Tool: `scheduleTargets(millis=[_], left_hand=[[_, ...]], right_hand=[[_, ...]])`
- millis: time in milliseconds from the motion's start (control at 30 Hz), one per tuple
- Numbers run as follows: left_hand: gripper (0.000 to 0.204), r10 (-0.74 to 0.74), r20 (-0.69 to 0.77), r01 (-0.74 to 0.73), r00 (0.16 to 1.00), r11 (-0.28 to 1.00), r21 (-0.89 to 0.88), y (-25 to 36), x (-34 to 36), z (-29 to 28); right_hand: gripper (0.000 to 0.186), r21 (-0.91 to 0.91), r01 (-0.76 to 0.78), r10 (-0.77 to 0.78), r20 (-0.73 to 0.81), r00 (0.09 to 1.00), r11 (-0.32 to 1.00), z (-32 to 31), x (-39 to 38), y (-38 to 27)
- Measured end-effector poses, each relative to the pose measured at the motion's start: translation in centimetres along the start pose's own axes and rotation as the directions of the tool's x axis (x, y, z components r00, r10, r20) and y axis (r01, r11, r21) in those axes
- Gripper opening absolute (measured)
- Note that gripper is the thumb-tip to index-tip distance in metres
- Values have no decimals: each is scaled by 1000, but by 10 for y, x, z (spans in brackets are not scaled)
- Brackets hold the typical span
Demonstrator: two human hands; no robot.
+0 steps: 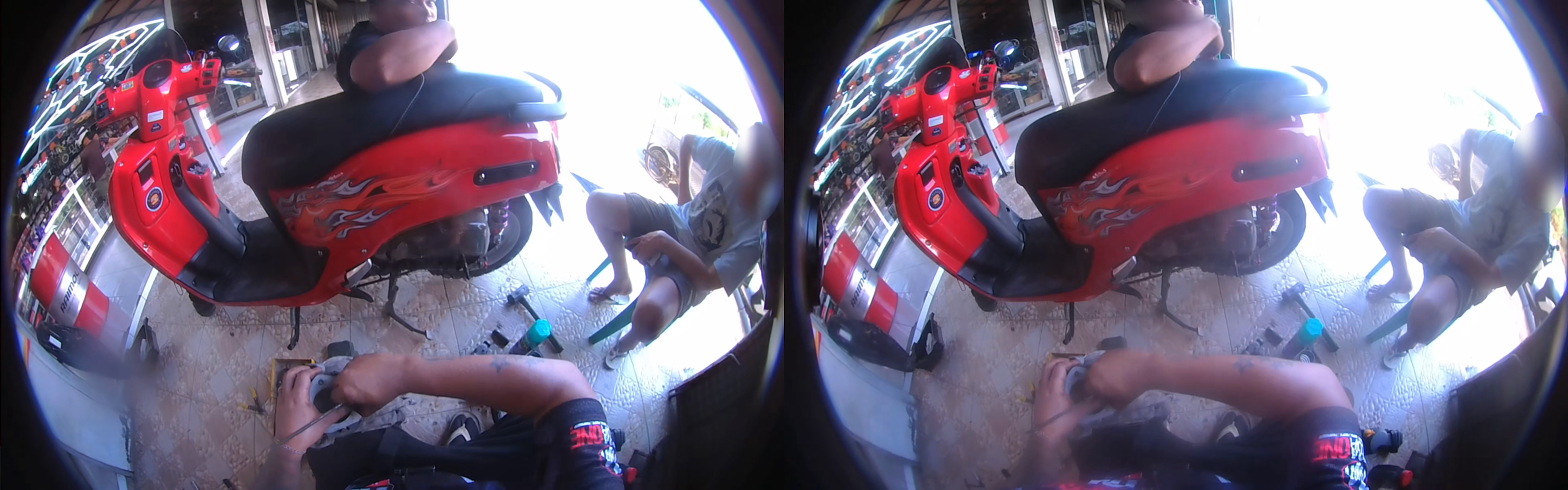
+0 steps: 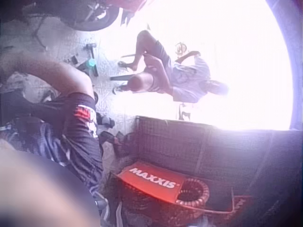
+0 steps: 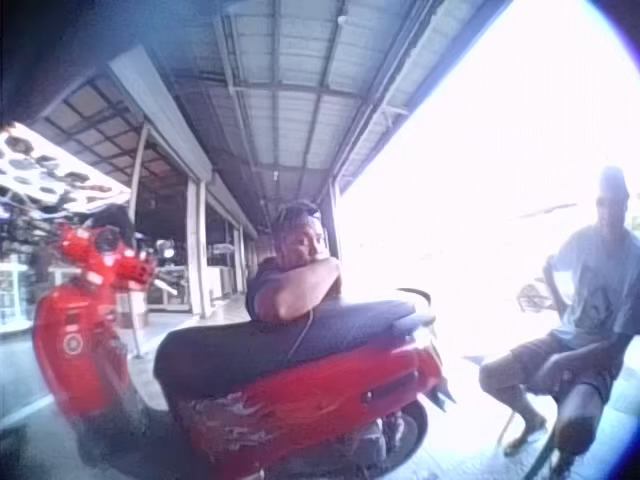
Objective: The person sits on the floor and uses a screwdriver to adjust a circular metal scooter part, wiping it with a cloth and handling it repeatedly.
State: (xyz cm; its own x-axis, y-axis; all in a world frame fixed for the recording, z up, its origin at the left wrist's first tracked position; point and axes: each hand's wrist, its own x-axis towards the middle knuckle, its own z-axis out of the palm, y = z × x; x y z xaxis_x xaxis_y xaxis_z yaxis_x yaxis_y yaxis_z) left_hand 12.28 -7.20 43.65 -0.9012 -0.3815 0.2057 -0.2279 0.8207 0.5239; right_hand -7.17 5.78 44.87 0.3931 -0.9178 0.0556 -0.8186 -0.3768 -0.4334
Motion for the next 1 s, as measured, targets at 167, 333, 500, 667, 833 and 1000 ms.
scheduleTargets(millis=[167, 333, 500, 667, 833, 1000], left_hand=[[77, 54, -59, -56, 997, 998, -28, 0, -1, 2], [73, 74, -74, -75, 995, 997, -17, -5, -1, 4], [73, 43, -63, -47, 997, 997, -54, -4, -1, 3], [76, 37, -82, -43, 996, 995, -84, -4, -1, 4], [73, 37, -112, -46, 993, 995, -84, -7, -4, 8], [65, 69, -122, -73, 990, 997, -33, -9, -5, 11]], right_hand=[[29, -16, 65, -66, -73, 995, 998, 6, -6, 0], [32, 14, 34, -32, -127, 991, 999, 16, -13, 4], [36, 28, 11, -4, -234, 972, 1000, 30, -24, 9], [45, 73, 47, -15, -391, 920, 996, 49, -32, 12], [40, 138, 29, 47, -512, 858, 990, 65, -37, 10], [33, 332, -16, 206, -545, 813, 943, 69, -39, 5]])
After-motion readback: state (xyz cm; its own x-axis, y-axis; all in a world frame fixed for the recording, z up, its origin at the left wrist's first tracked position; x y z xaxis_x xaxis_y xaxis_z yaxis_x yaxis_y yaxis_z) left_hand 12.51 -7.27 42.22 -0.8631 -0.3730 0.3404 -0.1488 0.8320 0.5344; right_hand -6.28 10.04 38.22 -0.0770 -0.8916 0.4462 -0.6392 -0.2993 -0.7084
